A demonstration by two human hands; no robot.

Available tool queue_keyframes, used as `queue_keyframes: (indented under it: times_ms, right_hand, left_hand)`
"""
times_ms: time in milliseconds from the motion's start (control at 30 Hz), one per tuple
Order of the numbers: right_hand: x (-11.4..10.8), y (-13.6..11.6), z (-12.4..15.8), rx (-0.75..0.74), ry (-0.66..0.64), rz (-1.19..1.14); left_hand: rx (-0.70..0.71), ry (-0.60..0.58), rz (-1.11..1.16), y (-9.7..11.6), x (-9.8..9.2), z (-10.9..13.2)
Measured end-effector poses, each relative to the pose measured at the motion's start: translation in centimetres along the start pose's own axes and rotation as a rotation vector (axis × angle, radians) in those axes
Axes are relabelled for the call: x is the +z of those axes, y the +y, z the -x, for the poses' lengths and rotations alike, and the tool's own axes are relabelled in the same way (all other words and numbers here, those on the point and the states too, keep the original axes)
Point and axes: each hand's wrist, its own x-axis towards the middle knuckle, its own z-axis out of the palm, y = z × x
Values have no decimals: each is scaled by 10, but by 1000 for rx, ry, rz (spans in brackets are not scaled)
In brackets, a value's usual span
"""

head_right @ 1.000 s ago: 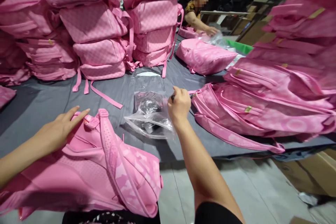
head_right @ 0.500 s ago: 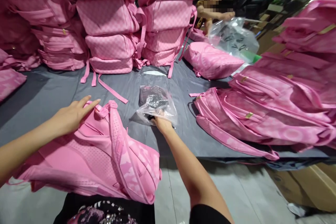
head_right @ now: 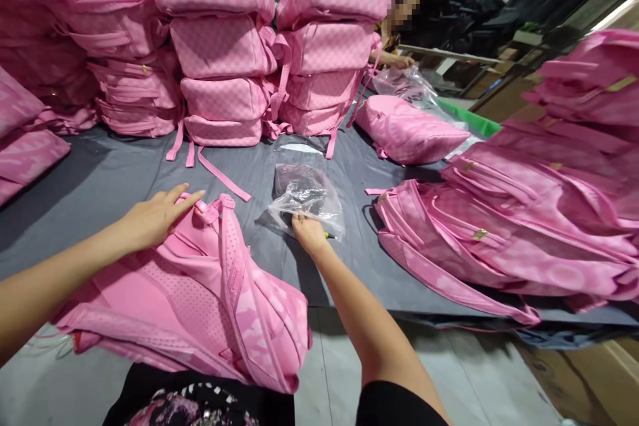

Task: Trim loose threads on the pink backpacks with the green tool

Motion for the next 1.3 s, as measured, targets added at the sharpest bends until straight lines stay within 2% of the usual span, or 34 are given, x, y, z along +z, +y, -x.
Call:
queue_keyframes:
  times_ms: [233,333,400,467,533,567,600,667,733,800,867,967,1033,1067,1100,1167,1233,1300]
  right_hand:
    - [2,-1,17,32,13,-126]
    - [-8,1,32,86,88,-208]
    - [-23,-3,44,157,197,-259]
    - [-45,-16,58,222,310,-304]
    - [-72,-38,70,239,419,-508]
    - [-86,-51,75,216,461,-678]
    - [-100,-65,80,173,487,-871]
    - [-124,-91,87,56,481,-1184]
    - [-141,-112,93,-58,432,-1286]
    - [-149,-125,97,-147,413,-1281]
    - [-150,-132,98,-234,432,-1214]
    - [-147,-138,92,-280,511,-1023]
    - [-145,-143,84,-258,542,-912]
    - [-144,-146,80,-254,546,-868]
    - [-144,-150,76,-264,537,-825]
    - [-146,-159,69,-297,484,-710]
    - [-149,-170,63,-306,368,-565]
    - [-153,-183,56,-286,192,-448]
  left_hand:
    - [17,14,62,-4,1,0]
    - [19,34,166,-10,7,-1]
    - [17,174,274,-9,11,3]
    - [26,458,384,-2,11,12]
    - [80,722,500,14,7,22]
    - [131,778,585,23,3,26]
    - [186,776,687,34,-1,30]
    - [266,652,890,54,-7,36]
    - [279,549,993,67,-9,41]
    - [261,553,988,70,-8,47]
    - [253,595,950,63,-5,56]
    - [225,695,842,37,-2,73]
    - [84,766,706,13,2,82]
    - [-15,760,637,1,6,85]
    - [-112,706,580,-9,11,87]
    - [-232,496,529,-25,23,89]
    - [-267,289,536,-32,37,87]
    - [-273,224,555,-32,47,85]
